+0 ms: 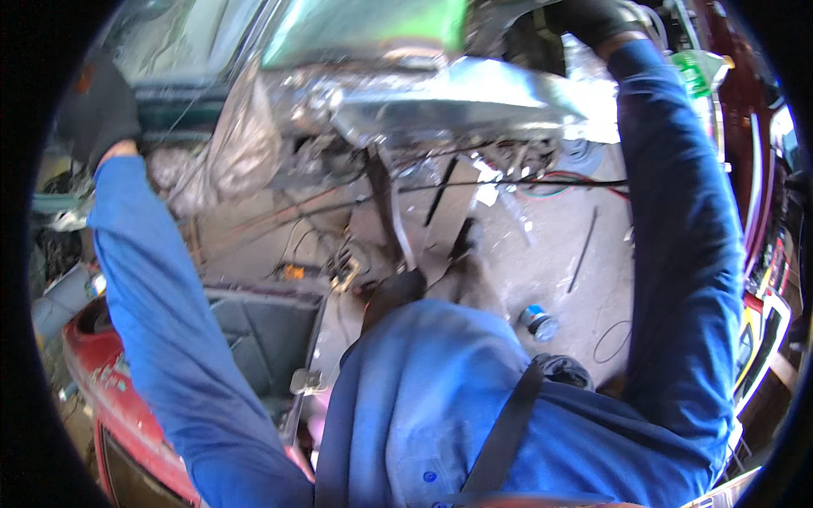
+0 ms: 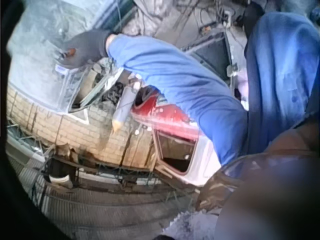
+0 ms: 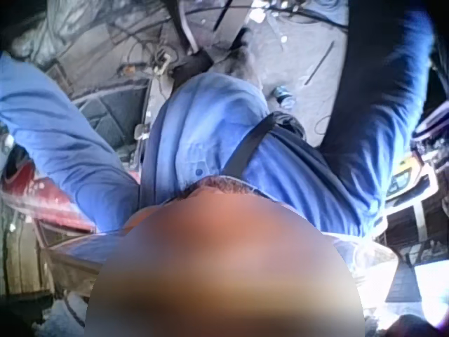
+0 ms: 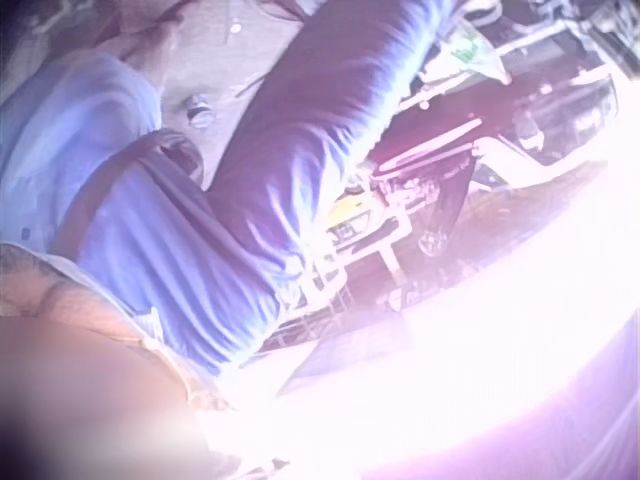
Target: The person welds a metal frame section on the front of a car using a welding torch, then uses a hammer and pliers to adjust and secure the welded area. The person repeatedly welds and hammers the same region to align the metal.
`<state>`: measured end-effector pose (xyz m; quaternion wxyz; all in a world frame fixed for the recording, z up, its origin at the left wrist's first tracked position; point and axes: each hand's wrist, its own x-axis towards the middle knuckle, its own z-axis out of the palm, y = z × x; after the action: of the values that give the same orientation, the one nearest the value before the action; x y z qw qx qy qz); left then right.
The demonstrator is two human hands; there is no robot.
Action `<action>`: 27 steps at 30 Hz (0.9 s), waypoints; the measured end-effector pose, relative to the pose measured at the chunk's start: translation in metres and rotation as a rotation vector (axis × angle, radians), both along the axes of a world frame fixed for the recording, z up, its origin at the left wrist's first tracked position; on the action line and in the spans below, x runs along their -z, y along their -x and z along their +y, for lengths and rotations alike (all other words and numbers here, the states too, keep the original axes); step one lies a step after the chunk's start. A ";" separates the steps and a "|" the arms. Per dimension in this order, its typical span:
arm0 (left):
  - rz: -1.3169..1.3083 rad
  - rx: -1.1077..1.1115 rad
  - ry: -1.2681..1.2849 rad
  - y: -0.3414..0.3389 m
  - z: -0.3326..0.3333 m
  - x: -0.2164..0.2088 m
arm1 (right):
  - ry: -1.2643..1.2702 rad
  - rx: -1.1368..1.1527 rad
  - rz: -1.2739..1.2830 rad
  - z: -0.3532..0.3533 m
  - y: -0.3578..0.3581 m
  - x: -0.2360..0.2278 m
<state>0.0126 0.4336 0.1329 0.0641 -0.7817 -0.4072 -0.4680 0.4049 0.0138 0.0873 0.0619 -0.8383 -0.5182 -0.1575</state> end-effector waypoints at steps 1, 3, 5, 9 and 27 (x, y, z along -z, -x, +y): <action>0.004 -0.054 0.078 -0.002 0.000 0.001 | 0.216 -0.178 0.098 -0.008 -0.011 -0.005; -0.070 -0.003 -0.094 -0.003 -0.001 0.005 | 0.284 -0.076 -0.100 0.002 -0.016 0.012; -0.053 -0.050 -0.023 0.000 0.001 0.006 | 0.101 -0.214 -0.193 0.012 -0.017 0.019; -0.003 0.114 -0.065 0.011 0.019 0.006 | 0.282 -0.104 -0.393 0.013 -0.006 0.023; -0.033 -0.067 -0.049 0.002 -0.004 0.001 | 0.023 0.023 0.062 -0.146 -0.066 -0.060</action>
<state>0.0109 0.4299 0.1317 0.0922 -0.7580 -0.4226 -0.4881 0.4706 -0.1323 0.1478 0.0666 -0.8493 -0.5082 -0.1264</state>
